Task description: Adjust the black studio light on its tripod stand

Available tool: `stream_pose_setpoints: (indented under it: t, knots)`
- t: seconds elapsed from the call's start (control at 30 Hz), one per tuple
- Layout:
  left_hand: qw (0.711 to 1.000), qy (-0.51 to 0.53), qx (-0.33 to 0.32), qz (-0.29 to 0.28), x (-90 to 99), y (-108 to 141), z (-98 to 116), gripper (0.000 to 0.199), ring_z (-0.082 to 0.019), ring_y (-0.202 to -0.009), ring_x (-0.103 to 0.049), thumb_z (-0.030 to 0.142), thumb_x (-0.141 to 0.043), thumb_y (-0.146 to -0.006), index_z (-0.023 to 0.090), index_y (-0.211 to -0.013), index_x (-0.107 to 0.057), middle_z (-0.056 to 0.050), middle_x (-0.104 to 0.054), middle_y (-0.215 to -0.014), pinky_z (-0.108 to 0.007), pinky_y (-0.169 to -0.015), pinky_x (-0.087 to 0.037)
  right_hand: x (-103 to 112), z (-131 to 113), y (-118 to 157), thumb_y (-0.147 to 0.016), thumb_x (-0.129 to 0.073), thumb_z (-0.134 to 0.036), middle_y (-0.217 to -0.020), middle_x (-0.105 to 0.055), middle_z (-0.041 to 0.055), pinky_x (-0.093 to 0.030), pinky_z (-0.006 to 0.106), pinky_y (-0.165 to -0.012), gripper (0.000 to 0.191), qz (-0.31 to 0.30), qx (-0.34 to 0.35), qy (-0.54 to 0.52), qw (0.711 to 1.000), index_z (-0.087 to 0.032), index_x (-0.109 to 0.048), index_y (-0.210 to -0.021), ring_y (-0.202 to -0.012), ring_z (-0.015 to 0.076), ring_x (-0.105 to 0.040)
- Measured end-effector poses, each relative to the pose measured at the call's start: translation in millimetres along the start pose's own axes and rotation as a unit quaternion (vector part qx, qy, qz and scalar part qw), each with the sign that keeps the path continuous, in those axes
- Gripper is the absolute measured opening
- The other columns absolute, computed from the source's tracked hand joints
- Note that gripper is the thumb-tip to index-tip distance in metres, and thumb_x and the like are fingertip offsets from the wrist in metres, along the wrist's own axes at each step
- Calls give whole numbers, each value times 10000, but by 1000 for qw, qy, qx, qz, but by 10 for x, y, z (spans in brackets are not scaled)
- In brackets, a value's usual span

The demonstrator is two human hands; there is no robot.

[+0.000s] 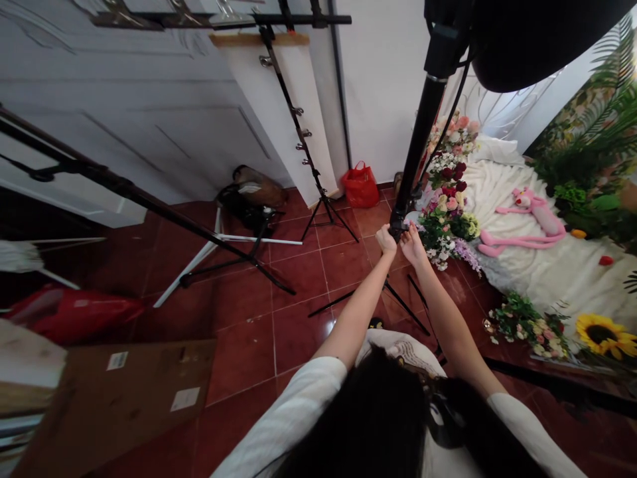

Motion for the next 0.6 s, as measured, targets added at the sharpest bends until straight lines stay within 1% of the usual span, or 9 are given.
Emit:
stream_pose_setpoints:
  t: [0.07, 0.13, 0.23, 0.33, 0.47, 0.53, 0.6]
  knots:
    - [1000, 6, 14, -5, -9, 0, -8, 442, -180, -683, -623, 343, -334, -954, 207, -651, -626, -48, -631, -650, -275, -643, -438, 6, 35, -40, -817, -502, -746, -1061, -732, 60, -589, 376, -913, 548, 19, -2, -4, 1000, -270, -580, -1078, -1018, 193, -701]
    - [1000, 10, 20, -9, -15, -2, -10, 437, -182, -691, -625, 336, -337, -955, 210, -650, -623, -41, -619, -641, -275, -647, -441, 19, 63, -74, -782, -576, -703, -975, -707, 35, -593, 333, -874, 465, 52, -23, -28, 998, -268, -538, -944, -953, 171, -703]
    - [1000, 11, 18, -10, -9, 1, -5, 420, -189, -713, -631, 322, -342, -956, 212, -660, -619, -39, -614, -651, -278, -664, -446, 29, 52, -96, -739, -658, -644, -868, -645, -1, -591, 278, -796, 435, 108, -44, -54, 992, -260, -468, -812, -861, 143, -688]
    - [1000, 15, 10, -14, -4, 23, 19, 406, -181, -709, -616, 299, -326, -961, 212, -668, -593, -35, -605, -667, -269, -676, -440, 22, -38, -93, -731, -673, -643, -805, -586, -18, -571, 258, -728, 454, 139, -27, -12, 990, -257, -437, -767, -810, 138, -659]
    - [999, 36, -20, 19, 27, 58, 89, 348, -152, -728, -592, 281, -336, -972, 205, -728, -572, -20, -611, -717, -235, -706, -439, 24, -182, -70, -719, -702, -623, -756, -547, -31, -532, 251, -718, 477, 185, 4, 54, 981, -256, -398, -745, -758, 131, -613]
    - [999, 42, -26, 20, 25, 65, 111, 355, -148, -729, -584, 276, -324, -984, 204, -732, -563, -17, -609, -719, -230, -706, -436, 36, -233, -58, -735, -708, -603, -734, -552, -33, -519, 252, -724, 471, 204, 0, 91, 975, -254, -391, -736, -742, 133, -605]
    - [999, 39, -29, 12, 15, 63, 119, 361, -151, -726, -579, 259, -320, -987, 203, -721, -559, -18, -606, -713, -232, -703, -430, 59, -269, -50, -741, -710, -602, -715, -571, -30, -509, 259, -716, 462, 214, -19, 145, 966, -252, -408, -732, -733, 147, -616]
Point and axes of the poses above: each hand's wrist, its own y-axis away from the middle knuckle, its own x-axis out of the back of the hand, z = x × y, the point moved 5 cm from there along -y, towards the middle knuckle
